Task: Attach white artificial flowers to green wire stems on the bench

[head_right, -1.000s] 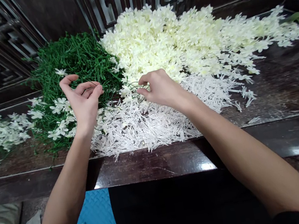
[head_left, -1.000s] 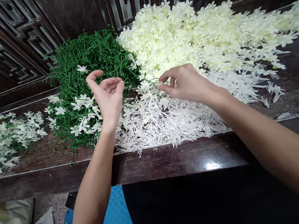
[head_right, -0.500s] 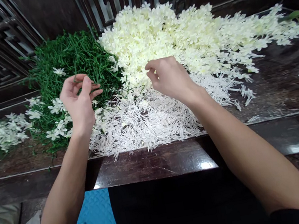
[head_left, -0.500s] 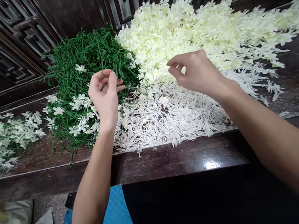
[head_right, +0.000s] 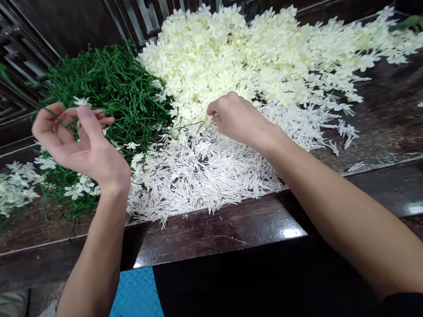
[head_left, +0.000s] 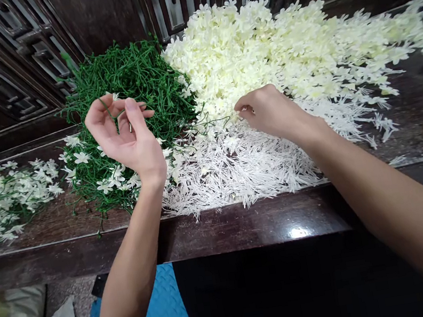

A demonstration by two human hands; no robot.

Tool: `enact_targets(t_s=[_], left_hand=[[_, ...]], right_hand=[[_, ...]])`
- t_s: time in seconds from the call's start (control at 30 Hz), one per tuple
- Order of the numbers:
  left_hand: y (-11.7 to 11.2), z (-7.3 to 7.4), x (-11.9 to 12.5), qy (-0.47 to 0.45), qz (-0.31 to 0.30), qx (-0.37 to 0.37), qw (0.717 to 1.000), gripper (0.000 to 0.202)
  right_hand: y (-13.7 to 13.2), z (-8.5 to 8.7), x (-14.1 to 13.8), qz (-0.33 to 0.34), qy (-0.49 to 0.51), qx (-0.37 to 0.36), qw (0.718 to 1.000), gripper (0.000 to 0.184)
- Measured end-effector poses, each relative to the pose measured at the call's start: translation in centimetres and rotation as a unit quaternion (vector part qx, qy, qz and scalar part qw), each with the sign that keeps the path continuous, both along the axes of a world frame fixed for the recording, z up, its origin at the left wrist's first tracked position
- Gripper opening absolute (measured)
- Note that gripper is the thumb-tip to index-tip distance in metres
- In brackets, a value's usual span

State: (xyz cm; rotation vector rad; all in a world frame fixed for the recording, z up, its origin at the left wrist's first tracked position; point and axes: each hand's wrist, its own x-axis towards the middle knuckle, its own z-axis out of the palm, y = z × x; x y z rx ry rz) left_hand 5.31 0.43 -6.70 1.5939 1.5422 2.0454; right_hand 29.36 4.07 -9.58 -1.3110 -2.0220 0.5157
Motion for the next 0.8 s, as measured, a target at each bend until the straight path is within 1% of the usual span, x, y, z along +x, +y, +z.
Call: enact_targets(t_s=[0.07, 0.1, 0.17, 0.2, 0.27, 0.33, 0.4, 0.43, 0.47, 0.5, 0.53, 0.57, 0.63, 0.67, 0.8], left_hand=[[-0.1, 0.2, 0.1, 0.012, 0.022, 0.001, 1.000, 0.047], [-0.2, 0.3, 0.1, 0.013, 0.018, 0.000, 1.000, 0.045], [-0.3, 0.3, 0.3, 0.002, -0.022, -0.008, 1.000, 0.038], [-0.2, 0.3, 0.3, -0.002, -0.053, -0.025, 0.998, 0.039], [-0.2, 0.0, 0.4, 0.003, -0.132, -0.087, 0.987, 0.038], [-0.2, -0.4, 0.6, 0.013, -0.227, -0.162, 0.960, 0.025], [-0.3, -0.8, 0.9, 0.013, -0.314, -0.208, 0.926, 0.004], [-0.4, -1.0, 1.2, 0.010, -0.344, -0.216, 0.914, 0.010], [-0.5, -1.1, 1.4, 0.008, -0.363, -0.224, 0.904, 0.021], [-0.6, -1.2, 1.7, 0.006, -0.372, -0.233, 0.898, 0.029], [-0.7, -1.2, 1.9, 0.003, -0.372, -0.244, 0.896, 0.031], [-0.8, -1.3, 2.1, -0.003, -0.368, -0.255, 0.894, 0.029], [-0.9, -1.4, 2.3, -0.019, -0.360, -0.272, 0.892, 0.017], [-0.9, -1.4, 2.3, -0.026, -0.359, -0.275, 0.892, 0.015], [-0.8, -1.7, 2.0, -0.035, -0.376, -0.283, 0.882, 0.020]], right_hand=[[-0.2, 0.6, -0.3, -0.032, -0.046, 0.006, 0.998, 0.031], [-0.3, 0.8, -0.4, -0.050, -0.060, 0.013, 0.997, 0.032], [-0.3, 1.1, -0.7, -0.066, -0.033, 0.021, 0.997, 0.032], [-0.3, 1.3, -0.7, -0.070, -0.015, 0.022, 0.997, 0.030], [-0.3, 1.5, -0.9, -0.074, 0.023, 0.019, 0.997, 0.027], [-0.4, 1.8, -1.0, -0.070, 0.056, 0.010, 0.996, 0.024], [-0.6, 2.2, -1.1, -0.053, 0.088, -0.003, 0.995, 0.024], [-0.7, 2.5, -1.1, -0.037, 0.104, -0.013, 0.994, 0.025], [-0.9, 2.7, -1.2, -0.018, 0.118, -0.025, 0.993, 0.026], [-1.1, 3.0, -1.2, 0.002, 0.132, -0.036, 0.991, 0.026], [-1.3, 3.2, -1.1, 0.024, 0.144, -0.047, 0.988, 0.028], [-1.5, 3.4, -1.1, 0.045, 0.156, -0.057, 0.985, 0.029], [-1.8, 3.7, -1.1, 0.081, 0.177, -0.079, 0.978, 0.035], [-1.9, 3.8, -1.2, 0.095, 0.186, -0.088, 0.974, 0.038], [-2.3, 3.9, -1.5, 0.125, 0.209, -0.114, 0.963, 0.047]])
